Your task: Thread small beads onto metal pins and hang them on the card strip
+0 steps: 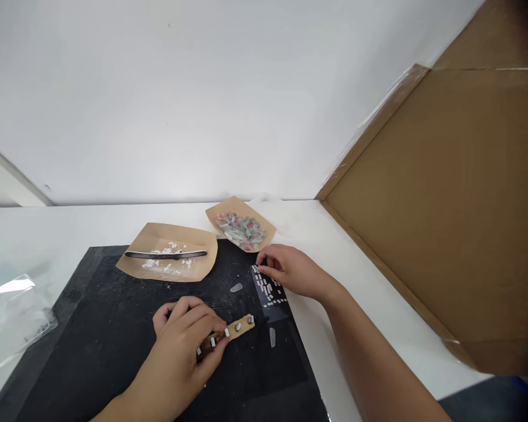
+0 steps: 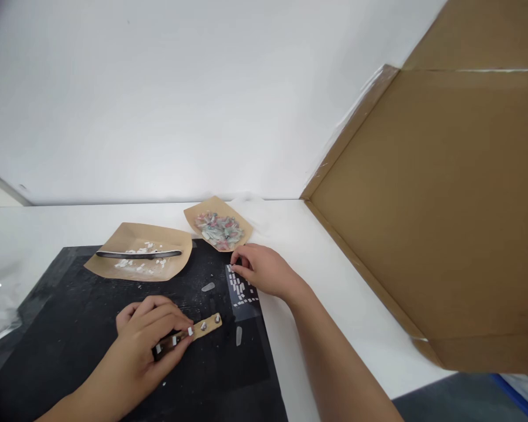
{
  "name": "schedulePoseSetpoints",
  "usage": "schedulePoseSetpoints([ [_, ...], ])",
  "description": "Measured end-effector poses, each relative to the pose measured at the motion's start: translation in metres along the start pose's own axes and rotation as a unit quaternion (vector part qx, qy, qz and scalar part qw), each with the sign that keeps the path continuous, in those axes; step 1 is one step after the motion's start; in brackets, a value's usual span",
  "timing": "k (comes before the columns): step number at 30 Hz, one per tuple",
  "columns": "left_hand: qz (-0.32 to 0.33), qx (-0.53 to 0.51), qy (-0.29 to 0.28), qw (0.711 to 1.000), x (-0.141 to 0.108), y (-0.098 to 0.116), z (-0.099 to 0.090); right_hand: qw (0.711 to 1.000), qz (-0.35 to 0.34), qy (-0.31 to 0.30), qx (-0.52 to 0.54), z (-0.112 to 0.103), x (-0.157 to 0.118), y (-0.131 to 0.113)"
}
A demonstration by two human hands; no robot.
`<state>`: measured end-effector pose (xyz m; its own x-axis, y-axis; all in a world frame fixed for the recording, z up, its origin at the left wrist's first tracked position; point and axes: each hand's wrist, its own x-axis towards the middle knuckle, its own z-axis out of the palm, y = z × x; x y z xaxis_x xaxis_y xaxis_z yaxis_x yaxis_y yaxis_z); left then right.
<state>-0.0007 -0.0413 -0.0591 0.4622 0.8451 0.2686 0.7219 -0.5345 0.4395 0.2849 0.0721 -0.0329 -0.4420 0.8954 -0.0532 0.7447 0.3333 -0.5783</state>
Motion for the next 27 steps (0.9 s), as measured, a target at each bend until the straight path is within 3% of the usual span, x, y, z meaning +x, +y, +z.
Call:
schedulePoseSetpoints([
  [27,-0.020,-0.027,-0.028,0.999,0.0011,0.0032,-0.0045,1.000,-0.014,0.006,0.003,0.0088,0.0025,-0.0028],
])
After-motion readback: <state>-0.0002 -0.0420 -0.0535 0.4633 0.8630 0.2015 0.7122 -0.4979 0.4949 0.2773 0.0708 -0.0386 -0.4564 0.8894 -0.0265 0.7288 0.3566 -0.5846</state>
